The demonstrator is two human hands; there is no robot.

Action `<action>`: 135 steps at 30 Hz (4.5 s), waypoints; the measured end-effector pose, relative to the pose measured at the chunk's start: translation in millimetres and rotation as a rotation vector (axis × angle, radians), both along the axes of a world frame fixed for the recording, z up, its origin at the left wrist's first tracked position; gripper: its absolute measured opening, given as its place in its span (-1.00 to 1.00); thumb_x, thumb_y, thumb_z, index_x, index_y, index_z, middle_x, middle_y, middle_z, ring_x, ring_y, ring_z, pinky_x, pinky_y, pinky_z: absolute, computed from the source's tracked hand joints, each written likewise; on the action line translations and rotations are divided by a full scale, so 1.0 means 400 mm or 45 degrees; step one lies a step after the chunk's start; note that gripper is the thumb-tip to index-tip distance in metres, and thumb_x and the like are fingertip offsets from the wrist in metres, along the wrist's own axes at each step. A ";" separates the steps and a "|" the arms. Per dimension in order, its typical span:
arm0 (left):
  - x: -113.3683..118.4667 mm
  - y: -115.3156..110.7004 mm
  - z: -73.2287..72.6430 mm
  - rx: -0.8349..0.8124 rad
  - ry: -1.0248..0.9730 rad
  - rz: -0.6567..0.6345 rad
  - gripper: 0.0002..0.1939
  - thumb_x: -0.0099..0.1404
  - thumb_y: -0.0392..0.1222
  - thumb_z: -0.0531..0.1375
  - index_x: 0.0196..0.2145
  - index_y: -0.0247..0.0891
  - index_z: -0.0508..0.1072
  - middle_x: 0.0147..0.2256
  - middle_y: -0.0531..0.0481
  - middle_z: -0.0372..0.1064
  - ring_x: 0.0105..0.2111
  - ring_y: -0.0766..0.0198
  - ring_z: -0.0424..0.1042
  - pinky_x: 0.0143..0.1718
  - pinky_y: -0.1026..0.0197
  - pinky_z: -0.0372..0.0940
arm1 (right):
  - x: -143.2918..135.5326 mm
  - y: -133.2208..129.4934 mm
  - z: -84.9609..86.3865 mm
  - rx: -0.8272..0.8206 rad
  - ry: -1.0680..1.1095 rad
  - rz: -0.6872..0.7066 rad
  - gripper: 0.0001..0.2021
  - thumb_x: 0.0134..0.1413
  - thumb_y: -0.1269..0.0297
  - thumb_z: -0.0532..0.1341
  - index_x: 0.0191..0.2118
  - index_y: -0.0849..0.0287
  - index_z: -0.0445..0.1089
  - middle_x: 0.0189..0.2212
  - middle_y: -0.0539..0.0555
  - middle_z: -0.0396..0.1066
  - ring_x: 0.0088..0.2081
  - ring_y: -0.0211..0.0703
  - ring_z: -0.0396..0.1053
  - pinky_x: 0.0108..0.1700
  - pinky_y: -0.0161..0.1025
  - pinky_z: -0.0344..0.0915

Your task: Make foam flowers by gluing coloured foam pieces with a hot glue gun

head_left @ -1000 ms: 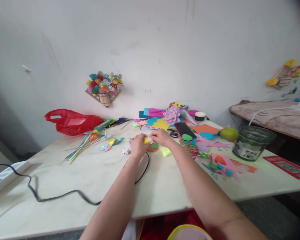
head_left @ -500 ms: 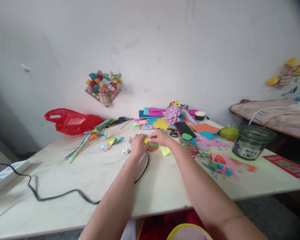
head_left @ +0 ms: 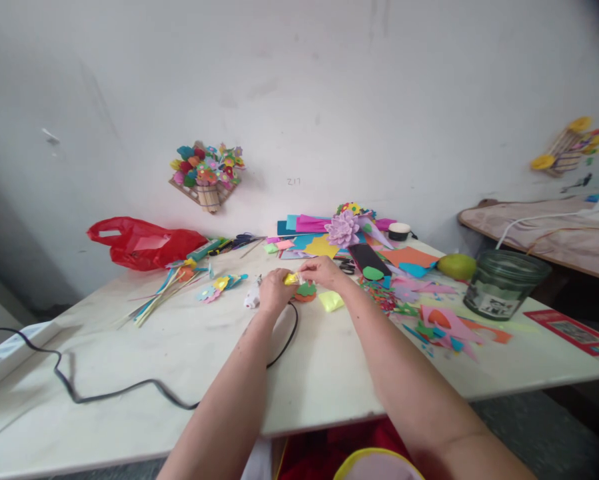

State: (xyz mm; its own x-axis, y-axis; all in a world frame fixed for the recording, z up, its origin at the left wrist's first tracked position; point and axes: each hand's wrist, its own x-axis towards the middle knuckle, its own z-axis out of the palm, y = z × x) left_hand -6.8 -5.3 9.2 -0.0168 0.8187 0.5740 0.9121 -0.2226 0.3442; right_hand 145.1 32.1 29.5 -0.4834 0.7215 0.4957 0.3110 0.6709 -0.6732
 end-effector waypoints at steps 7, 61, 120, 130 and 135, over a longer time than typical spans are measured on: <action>0.001 0.000 0.002 -0.041 -0.016 0.004 -0.80 -0.02 -0.15 0.16 -0.39 -0.22 0.42 -0.41 -0.01 0.38 -0.35 0.24 0.33 -0.36 0.27 0.14 | 0.007 -0.009 0.010 -0.109 0.010 0.013 -0.85 -0.19 0.32 0.15 -0.55 0.31 0.40 -0.70 -0.04 0.24 -0.63 -0.39 0.15 -0.57 -0.43 0.08; -0.016 0.009 0.004 -0.026 -0.256 -0.238 -0.68 -0.04 -0.15 0.16 -0.28 -0.28 0.36 -0.37 -0.01 0.37 -0.36 0.28 0.34 -0.32 0.26 0.21 | -0.015 -0.011 -0.007 0.044 -0.077 -0.212 -0.81 -0.27 0.28 0.21 -0.42 0.22 0.44 -0.60 0.00 0.36 -0.55 -0.30 0.26 -0.51 -0.39 0.12; 0.000 -0.005 0.014 -0.009 -0.185 -0.293 -0.67 -0.07 -0.21 0.14 -0.26 -0.26 0.35 -0.36 0.01 0.36 -0.35 0.28 0.31 -0.29 0.27 0.18 | 0.010 -0.029 0.008 -0.556 0.185 0.332 -0.69 -0.13 0.38 0.12 -0.18 0.28 0.36 -0.74 -0.07 0.30 -0.71 -0.38 0.19 -0.63 -0.41 0.15; -0.002 -0.007 0.014 -0.152 -0.106 0.113 -0.68 -0.03 -0.03 0.12 -0.29 -0.18 0.37 -0.47 0.00 0.36 -0.40 0.20 0.32 -0.44 0.27 0.10 | -0.033 -0.042 0.022 -0.403 0.251 0.041 -0.83 -0.23 0.40 0.17 -0.40 0.31 0.41 -0.74 -0.07 0.26 -0.73 -0.42 0.14 -0.68 -0.44 0.11; -0.002 -0.010 0.017 -0.166 -0.091 0.167 -0.67 -0.03 0.00 0.12 -0.27 -0.13 0.37 -0.44 -0.01 0.38 -0.39 0.18 0.33 -0.45 0.27 0.08 | -0.034 -0.036 0.016 -0.399 0.276 0.041 -0.86 -0.26 0.37 0.20 -0.44 0.28 0.36 -0.73 -0.06 0.28 -0.73 -0.41 0.16 -0.68 -0.43 0.12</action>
State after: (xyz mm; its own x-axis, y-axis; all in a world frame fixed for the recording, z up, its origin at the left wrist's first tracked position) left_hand -7.7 -9.5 16.2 -0.1653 0.8740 0.4570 0.9026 -0.0527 0.4272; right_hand 131.4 17.8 35.7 -0.4162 0.8404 0.3470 0.1207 0.4294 -0.8950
